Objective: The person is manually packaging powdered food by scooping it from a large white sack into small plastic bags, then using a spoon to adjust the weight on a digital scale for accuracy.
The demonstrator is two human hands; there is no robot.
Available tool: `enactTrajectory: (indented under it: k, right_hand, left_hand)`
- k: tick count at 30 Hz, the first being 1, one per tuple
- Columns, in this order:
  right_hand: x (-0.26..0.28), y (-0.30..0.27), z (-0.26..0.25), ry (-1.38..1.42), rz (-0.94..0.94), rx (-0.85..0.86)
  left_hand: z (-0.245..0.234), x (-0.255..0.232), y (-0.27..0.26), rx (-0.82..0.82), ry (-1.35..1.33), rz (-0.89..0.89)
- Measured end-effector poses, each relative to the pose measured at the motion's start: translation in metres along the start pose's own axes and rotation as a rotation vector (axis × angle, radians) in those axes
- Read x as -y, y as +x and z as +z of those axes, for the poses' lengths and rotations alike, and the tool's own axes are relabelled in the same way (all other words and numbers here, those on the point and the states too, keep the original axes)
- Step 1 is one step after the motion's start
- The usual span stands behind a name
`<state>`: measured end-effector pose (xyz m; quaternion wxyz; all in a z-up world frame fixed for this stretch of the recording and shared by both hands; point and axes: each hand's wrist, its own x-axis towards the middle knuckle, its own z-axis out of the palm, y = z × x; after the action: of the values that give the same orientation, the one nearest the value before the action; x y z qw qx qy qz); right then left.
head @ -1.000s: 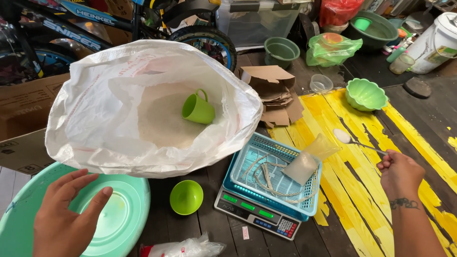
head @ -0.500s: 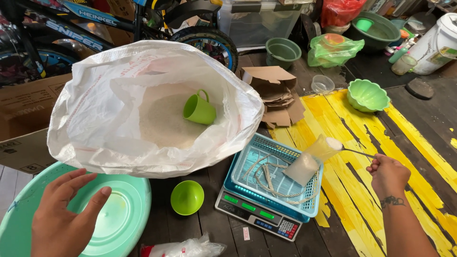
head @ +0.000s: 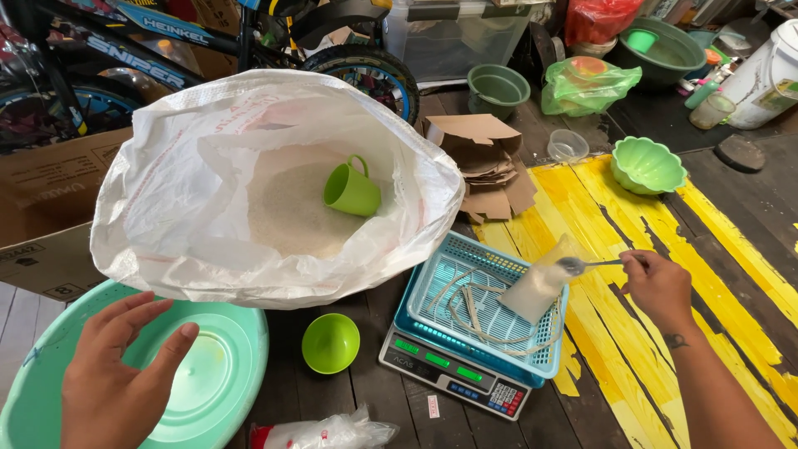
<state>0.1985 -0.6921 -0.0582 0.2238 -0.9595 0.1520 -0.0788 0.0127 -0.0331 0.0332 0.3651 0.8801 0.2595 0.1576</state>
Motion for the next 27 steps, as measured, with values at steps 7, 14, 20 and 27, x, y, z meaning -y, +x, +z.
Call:
enactTrajectory:
  k: [7, 14, 20, 27]
  right_hand:
    - [0.0, 0.0, -0.011, 0.022, -0.187, -0.223]
    - [0.076, -0.015, -0.065, 0.656, -0.029, -0.551]
    - [0.215, -0.076, -0.07, 1.067, -0.158, -0.289]
    - [0.353, -0.118, 0.038, 0.666, -0.682, 0.186]
  left_hand:
    - [-0.005, -0.006, 0.0, 0.047, 0.037, -0.075]
    - [-0.003, -0.007, -0.001, 0.034, 0.016, -0.059]
    - [0.001, -0.01, -0.001, 0.043, -0.009, -0.009]
    - [0.004, -0.01, -0.002, 0.04, -0.043, 0.033]
